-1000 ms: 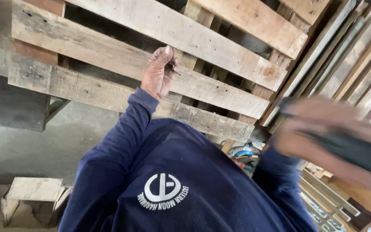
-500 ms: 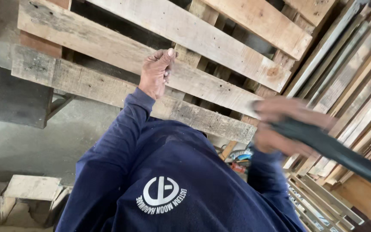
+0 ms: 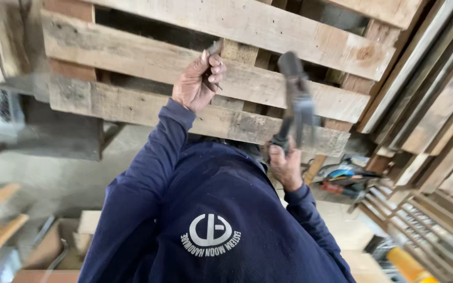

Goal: The person selects nails from a container and hammers them into a wooden pallet using a claw hammer. The person repeatedly positions nails and strikes them to secure the wooden planks of the pallet.

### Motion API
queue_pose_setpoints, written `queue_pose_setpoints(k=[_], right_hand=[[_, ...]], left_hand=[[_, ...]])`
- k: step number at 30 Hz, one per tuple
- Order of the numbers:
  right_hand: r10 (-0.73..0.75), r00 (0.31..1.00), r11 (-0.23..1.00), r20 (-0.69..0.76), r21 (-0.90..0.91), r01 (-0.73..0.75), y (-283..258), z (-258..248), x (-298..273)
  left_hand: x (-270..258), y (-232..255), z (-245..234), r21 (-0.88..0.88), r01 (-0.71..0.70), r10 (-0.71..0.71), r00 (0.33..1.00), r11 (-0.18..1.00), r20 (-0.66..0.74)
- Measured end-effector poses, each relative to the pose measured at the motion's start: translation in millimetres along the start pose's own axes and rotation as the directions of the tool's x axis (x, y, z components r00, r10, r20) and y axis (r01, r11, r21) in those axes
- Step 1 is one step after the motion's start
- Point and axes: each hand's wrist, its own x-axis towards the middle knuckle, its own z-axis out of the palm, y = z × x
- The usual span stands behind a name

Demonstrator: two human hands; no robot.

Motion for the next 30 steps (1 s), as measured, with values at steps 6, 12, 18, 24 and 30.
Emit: queue_pose_setpoints(k=[6,12,18,24,30], right_hand=[[0.467,0.863,0.884,-0.191,0.134,-0.449,2,63,-19],[0.202,0.911,0.962,-0.360,0.248,-0.116,6,125,-44],[0.388,0.827,0.904,-0.407,0.343,-0.255,35,149,-28],[0.086,0.887,0.949,-0.454,0.309,0.066,-10,150,-46],[0.187,0.892,0.979,-0.412,0.152,-0.135,-11,152,-27]], left_hand=[[11,15,7,0.033,0.243,-0.241,0.969,0.969,-0.055],[38,12,-1,0.826,0.144,-0.060,0.989,0.545,-0.133],[69,-1,-9,0.869,-0.443,-0.077,0.896,-0.223,0.437],[76,0,-27,0.739,-0.514,-0.169,0.853,-0.435,0.493],[81,-1,-51,0.672,-0.576,-0.200,0.808,-0.465,0.554]])
